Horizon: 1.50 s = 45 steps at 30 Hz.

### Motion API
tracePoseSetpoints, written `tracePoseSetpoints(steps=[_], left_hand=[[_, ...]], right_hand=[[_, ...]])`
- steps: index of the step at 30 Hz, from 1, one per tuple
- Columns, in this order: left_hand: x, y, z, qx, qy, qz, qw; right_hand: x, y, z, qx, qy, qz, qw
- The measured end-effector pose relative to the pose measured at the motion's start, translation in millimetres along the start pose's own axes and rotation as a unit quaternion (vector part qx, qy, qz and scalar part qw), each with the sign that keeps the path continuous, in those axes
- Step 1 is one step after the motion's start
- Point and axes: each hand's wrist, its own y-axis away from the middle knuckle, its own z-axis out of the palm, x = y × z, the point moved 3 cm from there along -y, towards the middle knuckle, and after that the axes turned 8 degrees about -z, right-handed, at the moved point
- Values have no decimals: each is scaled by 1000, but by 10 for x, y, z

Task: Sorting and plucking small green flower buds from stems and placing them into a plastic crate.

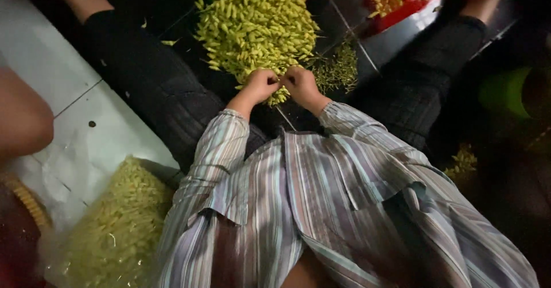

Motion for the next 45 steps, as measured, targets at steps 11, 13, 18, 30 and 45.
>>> tracePoseSetpoints(steps=[11,13,18,30,45], left_hand=[[204,85,-150,-17,-35,-13,999],[265,116,-205,-15,-36,-11,999],[265,161,-243,-16,-52,-8,998],[110,21,-144,-53,118,-93,987],[456,232,-409,-46,111,-35,992]], right_hand=[[246,-23,111,-40,-38,73,996],[226,-41,93,-47,-84,97,991],[543,-88,21,-32,93,92,991],[526,-934,-128,40,377,-129,916],[-278,-273,-452,13,-402,170,900]])
